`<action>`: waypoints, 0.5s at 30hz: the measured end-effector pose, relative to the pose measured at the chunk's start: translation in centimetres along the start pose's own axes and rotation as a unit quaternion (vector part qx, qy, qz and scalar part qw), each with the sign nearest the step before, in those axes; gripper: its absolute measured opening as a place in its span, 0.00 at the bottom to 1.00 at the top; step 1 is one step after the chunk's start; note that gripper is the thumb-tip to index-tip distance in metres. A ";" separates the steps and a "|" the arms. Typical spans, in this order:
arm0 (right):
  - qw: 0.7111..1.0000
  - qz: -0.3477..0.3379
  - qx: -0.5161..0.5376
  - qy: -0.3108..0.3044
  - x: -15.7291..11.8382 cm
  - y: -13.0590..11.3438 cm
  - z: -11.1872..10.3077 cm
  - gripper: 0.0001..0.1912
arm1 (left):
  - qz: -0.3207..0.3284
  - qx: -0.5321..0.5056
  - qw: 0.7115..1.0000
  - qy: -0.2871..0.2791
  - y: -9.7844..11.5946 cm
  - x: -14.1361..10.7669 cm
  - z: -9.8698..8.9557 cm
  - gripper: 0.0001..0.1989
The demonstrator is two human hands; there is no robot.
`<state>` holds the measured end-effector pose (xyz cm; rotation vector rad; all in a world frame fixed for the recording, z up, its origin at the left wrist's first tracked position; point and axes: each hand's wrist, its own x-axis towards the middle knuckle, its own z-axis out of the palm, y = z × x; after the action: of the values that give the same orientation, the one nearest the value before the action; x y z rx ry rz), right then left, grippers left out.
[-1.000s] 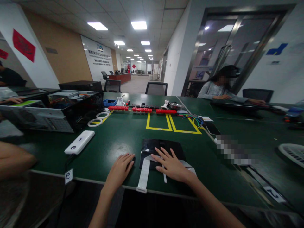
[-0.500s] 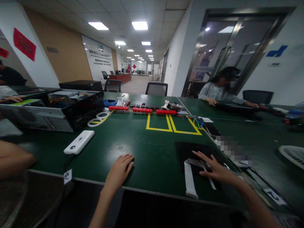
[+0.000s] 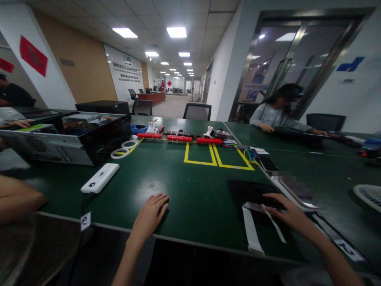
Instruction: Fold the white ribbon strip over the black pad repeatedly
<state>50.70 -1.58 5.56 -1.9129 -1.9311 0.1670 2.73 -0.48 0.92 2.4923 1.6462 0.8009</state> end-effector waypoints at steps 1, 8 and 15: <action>1.000 0.014 0.001 0.019 0.0 0.3 -0.1 0.28 | 0.000 0.001 1.000 -0.001 0.0 0.0 0.0 0.15; 0.997 0.064 -0.047 -0.023 -0.8 1.3 -0.3 0.18 | 0.004 0.002 1.000 0.003 0.1 0.0 -0.1 0.15; 0.995 0.054 0.028 -0.074 -1.4 0.8 -1.7 0.17 | 0.009 -0.013 1.000 0.011 -0.1 -0.1 0.0 0.15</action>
<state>52.02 -3.25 6.55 -2.0180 -1.8939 0.4005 2.67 -0.51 0.87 2.4938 1.6111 0.8498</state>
